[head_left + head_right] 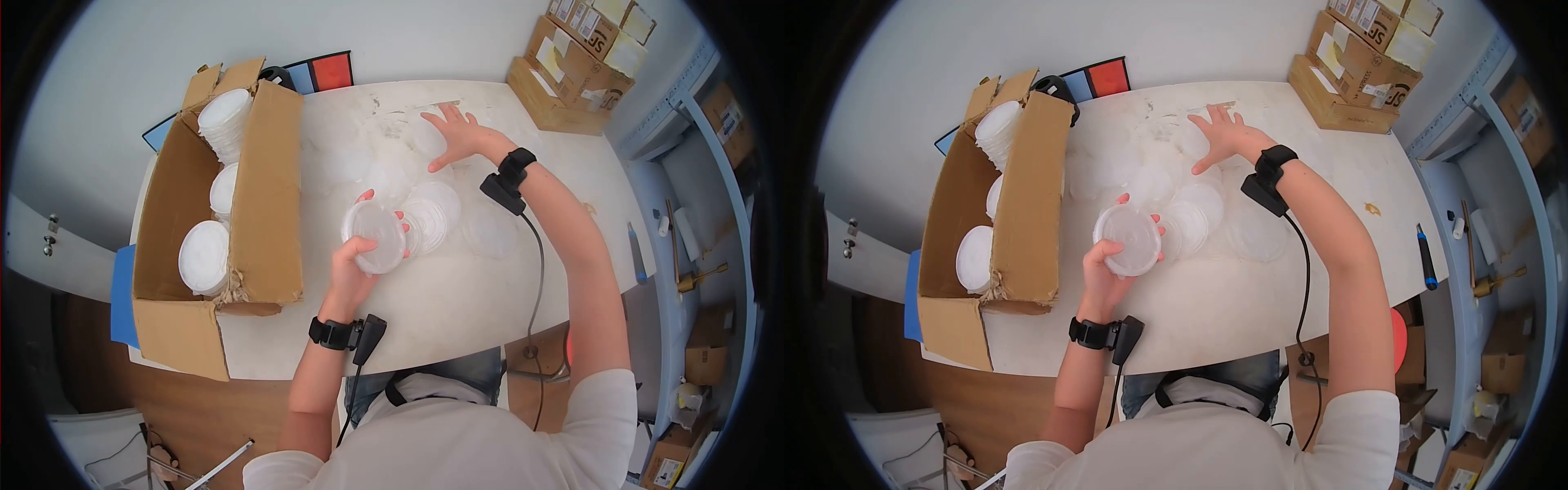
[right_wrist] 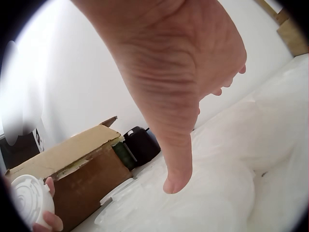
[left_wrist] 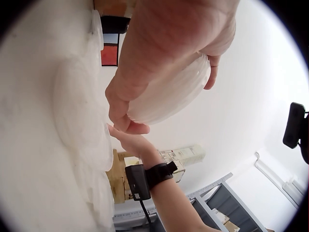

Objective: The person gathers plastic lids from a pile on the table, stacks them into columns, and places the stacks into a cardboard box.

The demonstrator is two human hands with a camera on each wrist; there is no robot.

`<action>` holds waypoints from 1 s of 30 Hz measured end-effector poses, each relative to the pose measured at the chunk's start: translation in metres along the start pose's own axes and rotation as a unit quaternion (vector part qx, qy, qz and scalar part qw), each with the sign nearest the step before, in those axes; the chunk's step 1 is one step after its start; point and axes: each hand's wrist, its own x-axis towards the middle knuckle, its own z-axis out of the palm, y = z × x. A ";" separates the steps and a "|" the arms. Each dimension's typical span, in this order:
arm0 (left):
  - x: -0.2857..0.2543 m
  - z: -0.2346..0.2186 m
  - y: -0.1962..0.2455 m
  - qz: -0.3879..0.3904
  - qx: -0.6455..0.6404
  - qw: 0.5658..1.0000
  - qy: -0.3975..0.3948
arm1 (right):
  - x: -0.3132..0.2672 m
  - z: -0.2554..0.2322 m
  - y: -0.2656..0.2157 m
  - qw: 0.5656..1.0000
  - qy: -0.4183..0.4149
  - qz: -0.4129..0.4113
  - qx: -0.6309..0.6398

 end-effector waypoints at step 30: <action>-0.004 0.003 -0.025 0.014 0.018 0.988 -0.153 | -0.134 0.035 -0.106 0.687 0.138 0.011 0.713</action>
